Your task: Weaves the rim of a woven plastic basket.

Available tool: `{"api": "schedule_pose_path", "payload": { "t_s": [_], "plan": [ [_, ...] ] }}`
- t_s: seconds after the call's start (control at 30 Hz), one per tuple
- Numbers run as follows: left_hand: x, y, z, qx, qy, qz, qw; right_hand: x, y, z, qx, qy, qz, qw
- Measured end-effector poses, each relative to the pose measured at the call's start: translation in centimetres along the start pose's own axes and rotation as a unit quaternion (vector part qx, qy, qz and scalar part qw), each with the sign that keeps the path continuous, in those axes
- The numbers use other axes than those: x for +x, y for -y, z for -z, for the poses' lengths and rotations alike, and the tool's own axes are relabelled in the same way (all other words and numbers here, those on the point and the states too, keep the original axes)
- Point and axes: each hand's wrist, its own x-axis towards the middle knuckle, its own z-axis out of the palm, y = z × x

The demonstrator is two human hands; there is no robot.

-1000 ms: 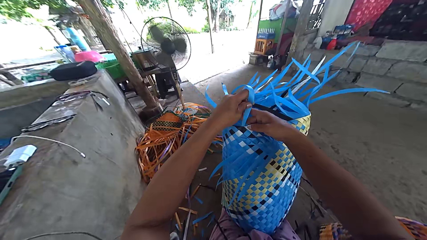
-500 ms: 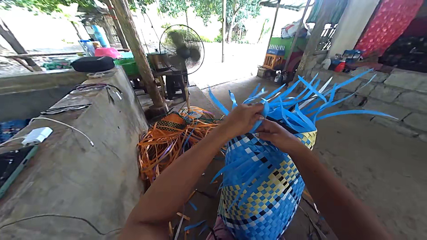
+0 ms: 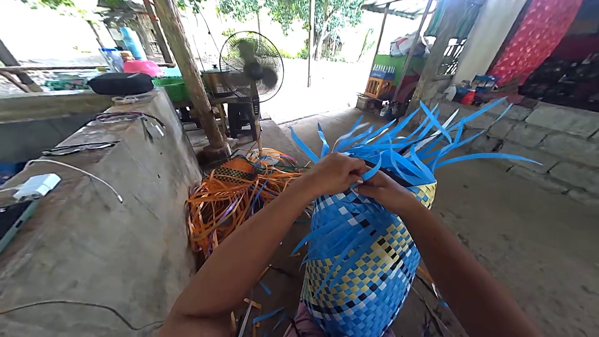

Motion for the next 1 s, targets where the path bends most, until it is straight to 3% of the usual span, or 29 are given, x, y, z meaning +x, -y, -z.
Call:
{"api": "schedule_pose_path", "payload": {
  "t_s": [0.23, 0.43, 0.67, 0.8, 0.9, 1.0],
  "plan": [
    [-0.7, -0.5, -0.2, -0.006, 0.0, 0.04, 0.999, -0.1, -0.5, 0.6, -0.024, 0.022, 0.007, 0.999],
    [-1.3, -0.3, -1.3, 0.043, -0.029, 0.014, 0.999, -0.5, -0.4, 0.3, -0.026, -0.003, -0.028, 0.999],
    [-1.2, -0.1, -1.6, 0.016, -0.035, 0.087, 0.995, -0.5, -0.2, -0.3, -0.04, -0.003, -0.016, 0.999],
    [-1.7, -0.5, -1.1, 0.034, -0.027, 0.073, 0.996, -0.7, 0.2, -0.9, -0.025, -0.045, -0.011, 0.999],
    [-3.3, -0.5, -1.5, 0.025, -0.099, 0.042, 0.994, -0.6, -0.4, -1.2, -0.051, -0.121, 0.031, 0.991],
    [-5.5, -1.2, -2.4, 0.005, -0.128, 0.158, 0.979, -0.7, -1.1, -1.3, -0.072, -0.183, 0.041, 0.98]
  ]
}}
